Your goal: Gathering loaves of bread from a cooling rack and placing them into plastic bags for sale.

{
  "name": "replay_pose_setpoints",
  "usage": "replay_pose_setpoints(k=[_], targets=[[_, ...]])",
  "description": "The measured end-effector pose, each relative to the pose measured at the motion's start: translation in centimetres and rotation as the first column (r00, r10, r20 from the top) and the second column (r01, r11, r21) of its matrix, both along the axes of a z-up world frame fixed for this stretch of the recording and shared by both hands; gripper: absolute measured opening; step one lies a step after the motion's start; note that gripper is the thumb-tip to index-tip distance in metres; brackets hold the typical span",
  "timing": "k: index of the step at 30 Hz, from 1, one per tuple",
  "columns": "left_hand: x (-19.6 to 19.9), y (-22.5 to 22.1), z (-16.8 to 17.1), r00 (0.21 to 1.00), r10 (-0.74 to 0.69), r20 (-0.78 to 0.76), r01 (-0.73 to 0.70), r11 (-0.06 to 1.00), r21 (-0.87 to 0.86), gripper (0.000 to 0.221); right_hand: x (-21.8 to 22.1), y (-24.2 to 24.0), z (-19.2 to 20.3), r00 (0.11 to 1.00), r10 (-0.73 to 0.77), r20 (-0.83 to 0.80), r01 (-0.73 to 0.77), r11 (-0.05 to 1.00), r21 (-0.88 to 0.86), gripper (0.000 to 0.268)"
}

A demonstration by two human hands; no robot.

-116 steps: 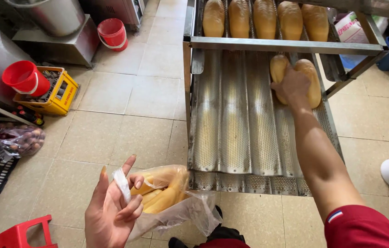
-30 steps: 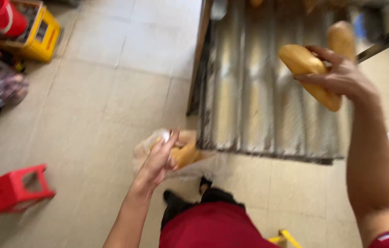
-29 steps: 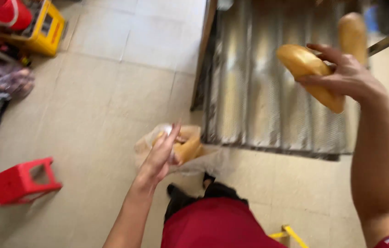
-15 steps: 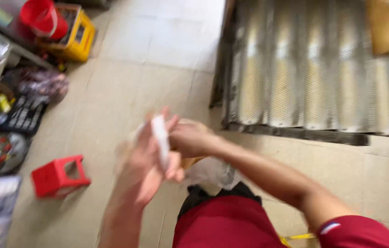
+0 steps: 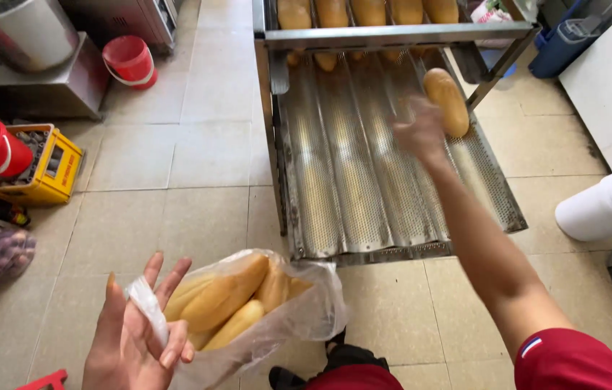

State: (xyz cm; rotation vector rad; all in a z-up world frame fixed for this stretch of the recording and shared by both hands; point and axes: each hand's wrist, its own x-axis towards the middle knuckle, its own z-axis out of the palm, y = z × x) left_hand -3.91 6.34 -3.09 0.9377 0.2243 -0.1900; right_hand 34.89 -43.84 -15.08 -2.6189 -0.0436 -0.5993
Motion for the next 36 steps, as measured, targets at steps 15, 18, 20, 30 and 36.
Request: replay_pose_setpoints(k=[15,18,20,30,36], targets=[[2.9,-1.1,-3.6,1.0,0.015,0.001,-0.015,0.998,-0.065,0.106,5.9,-6.0,2.4,0.669,-0.633,-0.388,0.613,0.766,-0.192,0.12],[3.1,-1.7,-2.6,0.999,0.039,-0.025,-0.04,0.998,-0.043,0.106,5.3,-5.1,2.1,0.727,-0.614,-0.308,0.615,0.782,-0.106,0.1],[3.0,-3.1,-0.2,0.995,0.079,-0.061,-0.08,0.997,-0.004,0.106,3.9,-5.9,2.6,0.792,-0.538,-0.288,0.551,0.834,-0.043,0.097],[2.1,-4.9,2.9,0.985,0.163,-0.06,-0.159,0.985,0.074,0.113,-12.9,3.3,8.9,0.702,0.594,-0.394,-0.395,0.784,0.479,0.083],[0.5,-3.8,2.6,0.988,0.151,0.043,-0.153,0.986,0.062,0.118,-26.9,23.9,8.7,0.25,0.817,-0.519,-0.73,0.512,0.453,0.08]])
